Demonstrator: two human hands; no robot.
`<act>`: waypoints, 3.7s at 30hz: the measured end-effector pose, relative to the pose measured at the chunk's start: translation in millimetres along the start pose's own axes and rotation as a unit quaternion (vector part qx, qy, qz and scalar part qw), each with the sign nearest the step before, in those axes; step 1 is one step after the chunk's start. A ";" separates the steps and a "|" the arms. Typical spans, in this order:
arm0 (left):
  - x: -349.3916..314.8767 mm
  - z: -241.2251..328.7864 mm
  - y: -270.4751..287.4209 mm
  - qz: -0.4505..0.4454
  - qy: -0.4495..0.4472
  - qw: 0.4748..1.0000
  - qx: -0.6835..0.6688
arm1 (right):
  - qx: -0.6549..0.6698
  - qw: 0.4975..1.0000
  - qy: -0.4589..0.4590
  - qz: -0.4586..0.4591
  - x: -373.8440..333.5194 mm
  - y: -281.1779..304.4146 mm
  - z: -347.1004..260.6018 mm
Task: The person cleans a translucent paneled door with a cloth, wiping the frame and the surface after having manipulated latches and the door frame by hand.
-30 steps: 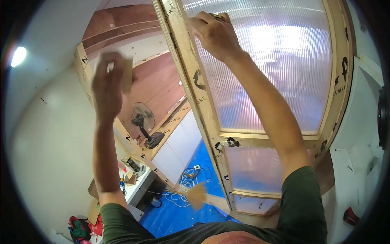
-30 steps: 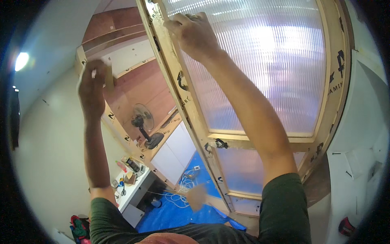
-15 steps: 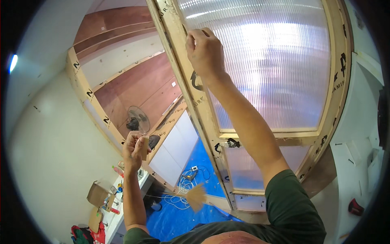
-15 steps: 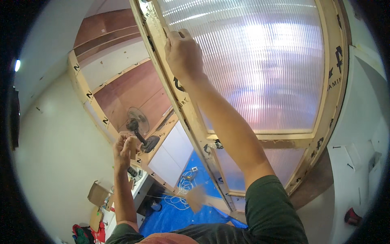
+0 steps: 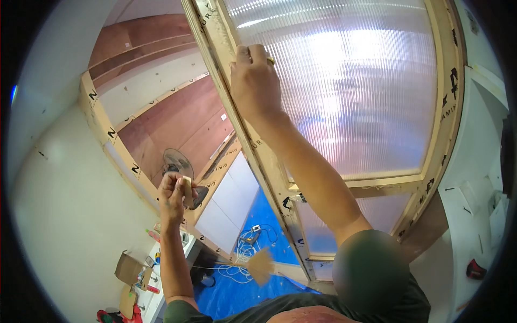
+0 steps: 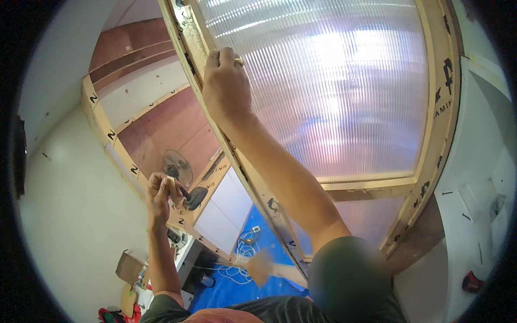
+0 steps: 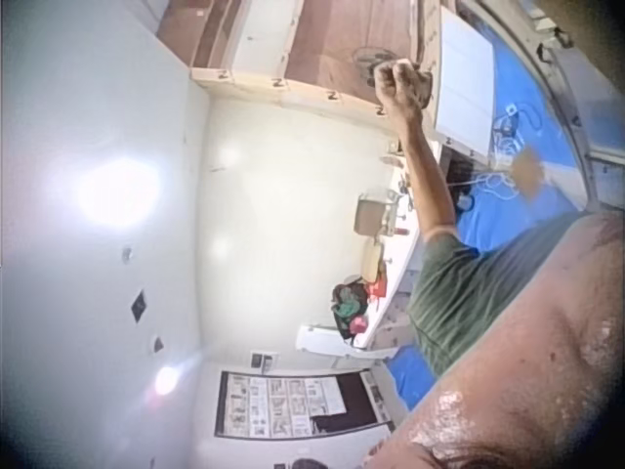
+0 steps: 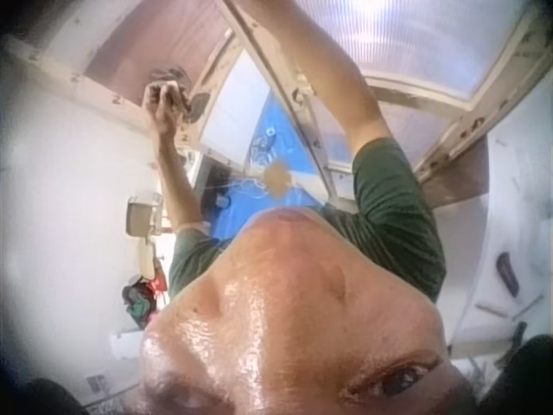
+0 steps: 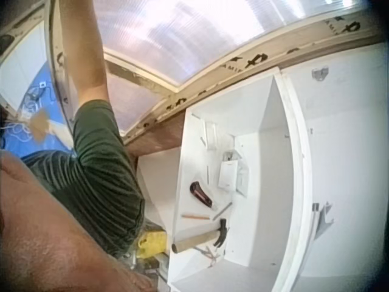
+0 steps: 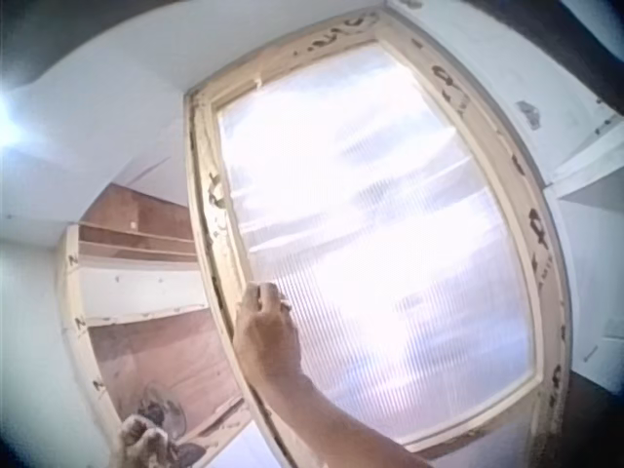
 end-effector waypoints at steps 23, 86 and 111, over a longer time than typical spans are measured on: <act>175.0 199.8 -187.5 0.176 -0.150 0.883 0.409 | -0.083 0.991 0.014 -0.106 -59.0 15.8 -0.6; 99.9 119.2 -185.4 0.263 -0.142 0.910 0.286 | -0.017 0.998 -0.002 -0.058 117.3 3.3 5.0; 99.0 107.3 -176.4 0.228 -0.260 0.911 0.224 | -0.098 0.973 0.016 -0.209 60.0 1.2 -2.8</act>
Point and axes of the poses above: each hand's wrist, its own x-axis towards the middle knuckle, its own y-axis out of the back of the hand, z = x × y, the point moved 8 cm from there along x, towards the middle knuckle, and after that the axes turned 3 degrees about -z, right-handed, at the moved point
